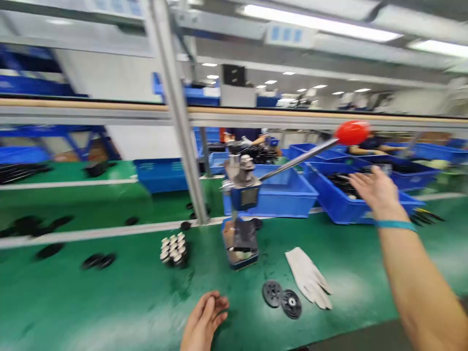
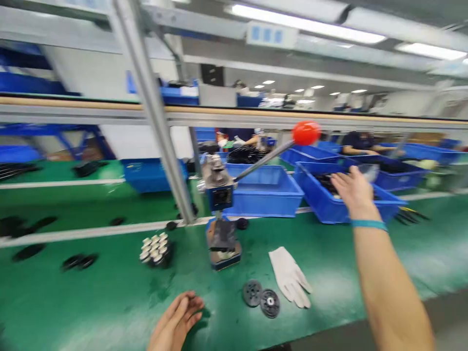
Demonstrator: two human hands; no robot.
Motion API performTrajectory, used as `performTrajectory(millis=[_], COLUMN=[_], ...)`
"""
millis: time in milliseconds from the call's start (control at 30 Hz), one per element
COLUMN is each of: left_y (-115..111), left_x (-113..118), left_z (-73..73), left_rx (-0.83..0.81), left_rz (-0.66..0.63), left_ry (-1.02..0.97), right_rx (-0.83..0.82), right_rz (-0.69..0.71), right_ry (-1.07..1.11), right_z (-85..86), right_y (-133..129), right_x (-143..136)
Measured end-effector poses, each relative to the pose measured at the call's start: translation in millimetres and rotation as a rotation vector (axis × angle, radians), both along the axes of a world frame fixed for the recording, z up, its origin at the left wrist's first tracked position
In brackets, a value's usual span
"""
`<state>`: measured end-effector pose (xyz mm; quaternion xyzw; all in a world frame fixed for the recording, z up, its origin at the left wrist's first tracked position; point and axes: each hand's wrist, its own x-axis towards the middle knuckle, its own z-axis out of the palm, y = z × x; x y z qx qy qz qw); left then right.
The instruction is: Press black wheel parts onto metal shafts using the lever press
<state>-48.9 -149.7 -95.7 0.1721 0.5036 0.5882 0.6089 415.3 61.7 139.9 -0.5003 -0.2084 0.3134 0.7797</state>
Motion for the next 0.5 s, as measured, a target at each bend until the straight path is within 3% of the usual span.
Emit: performTrajectory(millis=[67,133,300,400,500], left_y=[0,8,55,92,114], left_x=[-9,-28,-94,-123,-137], left_z=[15.5,22.4,14.0,6.7,2.7], left_rx=[0.051,0.099,0.211,0.224,0.227], left_rz=[0.051,0.175,0.471,0.429,0.340], left_ry=[0.084,0.261,0.841,1.168,1.284], right_rx=[-0.015,-0.025,-0.274,-0.350,-0.271], right_rz=[0.102,0.191,0.382,0.625,0.825], right_ry=[-0.057,-0.146,-0.485,-0.573,-0.541], right_z=[-26.1,-65.0,-167.9,-206.0,-222.4], right_y=[-13,-36,-115,-151,-175], right_x=[-25,-52,-123,-171,-221])
